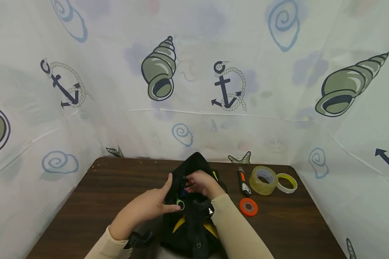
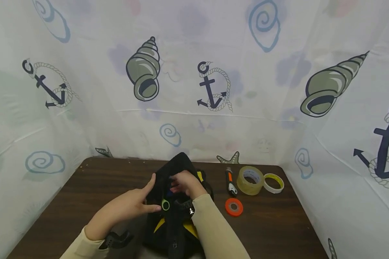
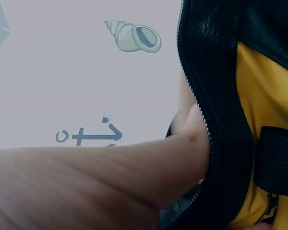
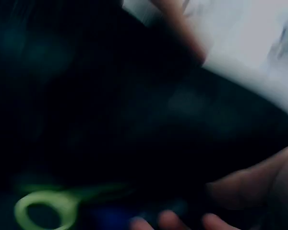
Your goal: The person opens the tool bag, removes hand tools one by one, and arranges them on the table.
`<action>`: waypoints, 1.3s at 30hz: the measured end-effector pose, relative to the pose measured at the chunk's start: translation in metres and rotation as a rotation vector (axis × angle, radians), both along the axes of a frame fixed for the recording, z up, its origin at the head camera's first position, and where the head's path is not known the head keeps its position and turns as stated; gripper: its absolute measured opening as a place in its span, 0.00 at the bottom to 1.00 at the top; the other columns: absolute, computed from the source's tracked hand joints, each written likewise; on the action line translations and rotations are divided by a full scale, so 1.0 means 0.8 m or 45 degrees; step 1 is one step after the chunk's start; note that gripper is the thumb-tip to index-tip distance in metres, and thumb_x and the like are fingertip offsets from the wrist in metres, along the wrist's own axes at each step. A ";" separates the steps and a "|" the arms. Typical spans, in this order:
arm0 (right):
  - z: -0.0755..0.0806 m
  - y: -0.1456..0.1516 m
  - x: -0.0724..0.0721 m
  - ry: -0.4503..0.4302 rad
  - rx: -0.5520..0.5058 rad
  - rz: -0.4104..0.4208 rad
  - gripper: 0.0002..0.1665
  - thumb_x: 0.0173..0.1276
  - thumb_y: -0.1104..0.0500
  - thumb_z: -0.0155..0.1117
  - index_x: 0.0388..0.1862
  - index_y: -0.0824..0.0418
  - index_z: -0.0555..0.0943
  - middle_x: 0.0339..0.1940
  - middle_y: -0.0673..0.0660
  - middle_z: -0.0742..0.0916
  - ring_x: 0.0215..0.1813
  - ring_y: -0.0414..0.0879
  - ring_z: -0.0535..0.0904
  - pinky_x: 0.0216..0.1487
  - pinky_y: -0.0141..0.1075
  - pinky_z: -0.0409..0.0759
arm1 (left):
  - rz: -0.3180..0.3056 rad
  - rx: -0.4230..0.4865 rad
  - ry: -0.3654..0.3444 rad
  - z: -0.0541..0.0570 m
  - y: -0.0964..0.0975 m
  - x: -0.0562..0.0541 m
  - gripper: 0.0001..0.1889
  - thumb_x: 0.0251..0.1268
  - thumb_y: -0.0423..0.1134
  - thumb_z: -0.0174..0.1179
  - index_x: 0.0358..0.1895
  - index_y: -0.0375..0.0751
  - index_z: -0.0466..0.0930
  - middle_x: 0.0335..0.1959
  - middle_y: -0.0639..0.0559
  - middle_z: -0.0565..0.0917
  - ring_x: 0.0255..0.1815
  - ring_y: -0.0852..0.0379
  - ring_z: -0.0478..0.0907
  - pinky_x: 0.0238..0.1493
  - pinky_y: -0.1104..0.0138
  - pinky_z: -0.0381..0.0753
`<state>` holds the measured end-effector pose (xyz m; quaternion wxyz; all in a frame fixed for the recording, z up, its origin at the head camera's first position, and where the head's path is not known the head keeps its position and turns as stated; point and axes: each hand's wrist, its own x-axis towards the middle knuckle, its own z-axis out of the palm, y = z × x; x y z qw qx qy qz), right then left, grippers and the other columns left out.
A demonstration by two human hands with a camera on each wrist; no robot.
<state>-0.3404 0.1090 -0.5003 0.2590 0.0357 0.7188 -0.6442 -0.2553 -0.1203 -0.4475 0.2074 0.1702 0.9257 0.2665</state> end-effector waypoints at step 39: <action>-0.048 -0.007 0.000 0.151 0.267 0.095 0.61 0.61 0.65 0.84 0.84 0.68 0.55 0.60 0.68 0.80 0.57 0.58 0.80 0.71 0.57 0.77 | 0.003 -0.031 0.008 -0.001 0.001 0.002 0.65 0.71 0.68 0.68 0.92 0.52 0.26 0.36 0.58 0.89 0.39 0.59 0.88 0.50 0.50 0.87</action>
